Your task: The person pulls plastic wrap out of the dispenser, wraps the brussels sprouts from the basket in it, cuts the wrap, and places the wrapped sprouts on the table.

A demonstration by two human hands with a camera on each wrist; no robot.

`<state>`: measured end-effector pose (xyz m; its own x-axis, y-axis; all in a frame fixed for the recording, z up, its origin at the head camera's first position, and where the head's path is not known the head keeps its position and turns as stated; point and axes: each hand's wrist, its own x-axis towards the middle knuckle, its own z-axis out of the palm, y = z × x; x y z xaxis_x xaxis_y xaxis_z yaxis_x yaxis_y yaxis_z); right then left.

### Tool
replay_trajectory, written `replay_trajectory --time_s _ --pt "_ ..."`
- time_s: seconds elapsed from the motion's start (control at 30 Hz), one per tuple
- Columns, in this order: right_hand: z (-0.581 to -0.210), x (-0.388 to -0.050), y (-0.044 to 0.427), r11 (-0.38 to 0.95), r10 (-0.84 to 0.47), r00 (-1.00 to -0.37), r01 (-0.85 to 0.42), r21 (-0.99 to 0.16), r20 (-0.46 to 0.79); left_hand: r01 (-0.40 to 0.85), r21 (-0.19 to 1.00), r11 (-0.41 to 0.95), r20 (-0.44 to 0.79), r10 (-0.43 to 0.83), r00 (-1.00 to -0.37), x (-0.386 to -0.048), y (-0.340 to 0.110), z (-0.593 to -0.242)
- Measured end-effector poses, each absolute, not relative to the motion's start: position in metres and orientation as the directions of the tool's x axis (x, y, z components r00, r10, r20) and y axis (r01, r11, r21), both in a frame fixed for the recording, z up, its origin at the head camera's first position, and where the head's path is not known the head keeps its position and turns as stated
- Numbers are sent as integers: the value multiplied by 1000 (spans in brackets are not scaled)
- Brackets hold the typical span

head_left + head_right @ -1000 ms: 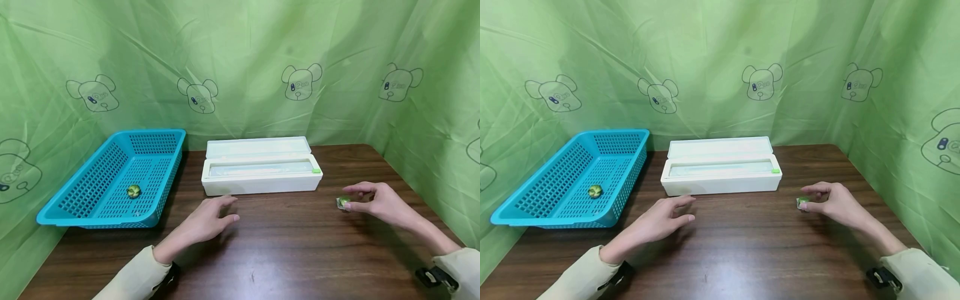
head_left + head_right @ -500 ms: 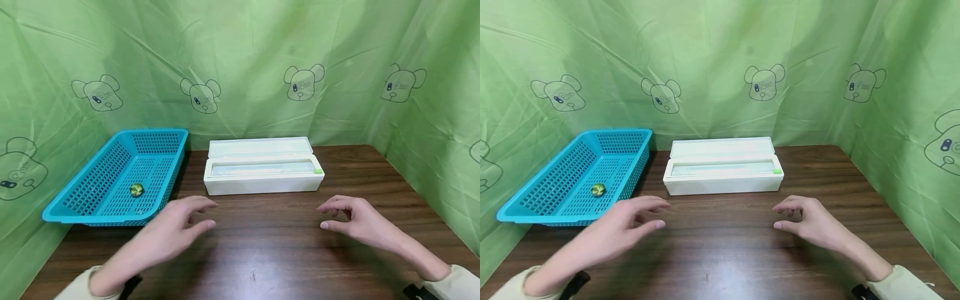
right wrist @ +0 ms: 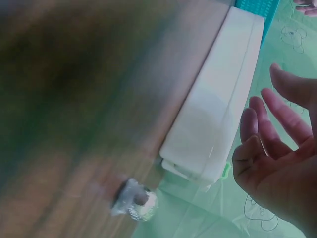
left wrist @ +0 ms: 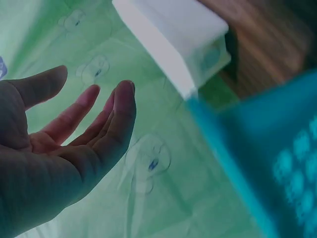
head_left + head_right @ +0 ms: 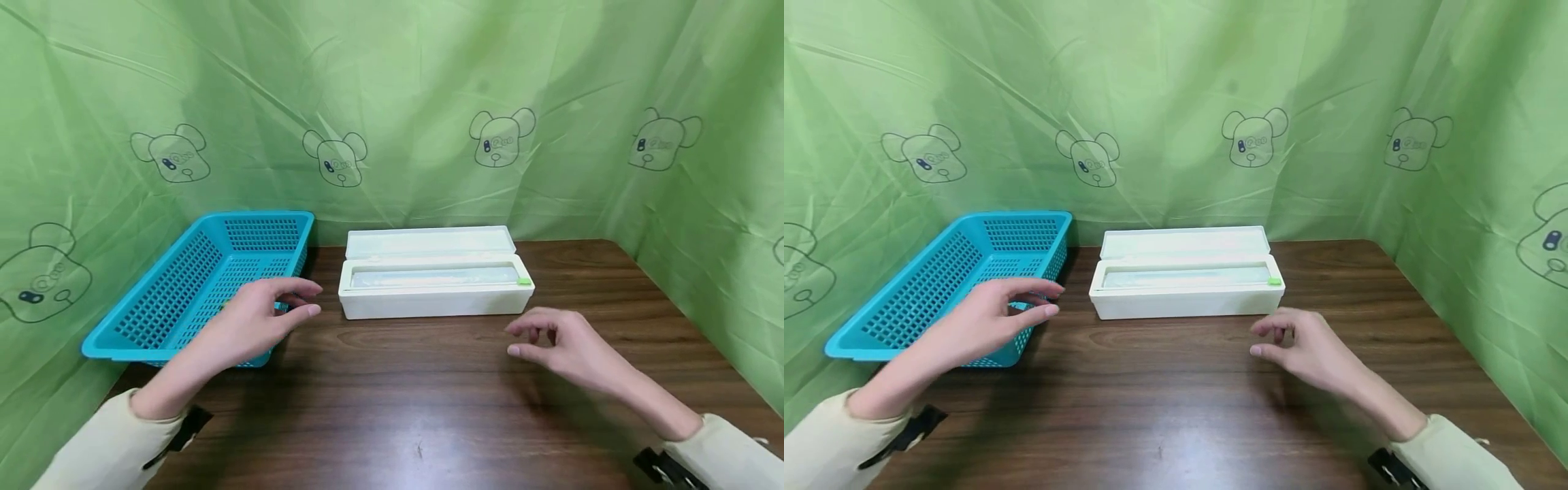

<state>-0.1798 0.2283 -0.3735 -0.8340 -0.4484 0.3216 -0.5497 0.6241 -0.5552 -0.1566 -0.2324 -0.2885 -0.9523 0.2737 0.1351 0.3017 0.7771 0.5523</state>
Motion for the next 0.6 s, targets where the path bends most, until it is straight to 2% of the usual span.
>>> replay_trajectory --time_s 0.2,0.37,0.6 --pt "-366 -216 227 688 -396 -842 -537 -488 368 335 612 716 189 279 -942 -185 -199 -315" --pt "-364 -243 229 728 -392 -829 -544 -416 398 349 574 741 272 230 -934 -209 -174 -338" --pt "-358 -270 229 743 -368 -868 -491 -454 334 262 530 806 281 124 -952 -240 -160 -366"
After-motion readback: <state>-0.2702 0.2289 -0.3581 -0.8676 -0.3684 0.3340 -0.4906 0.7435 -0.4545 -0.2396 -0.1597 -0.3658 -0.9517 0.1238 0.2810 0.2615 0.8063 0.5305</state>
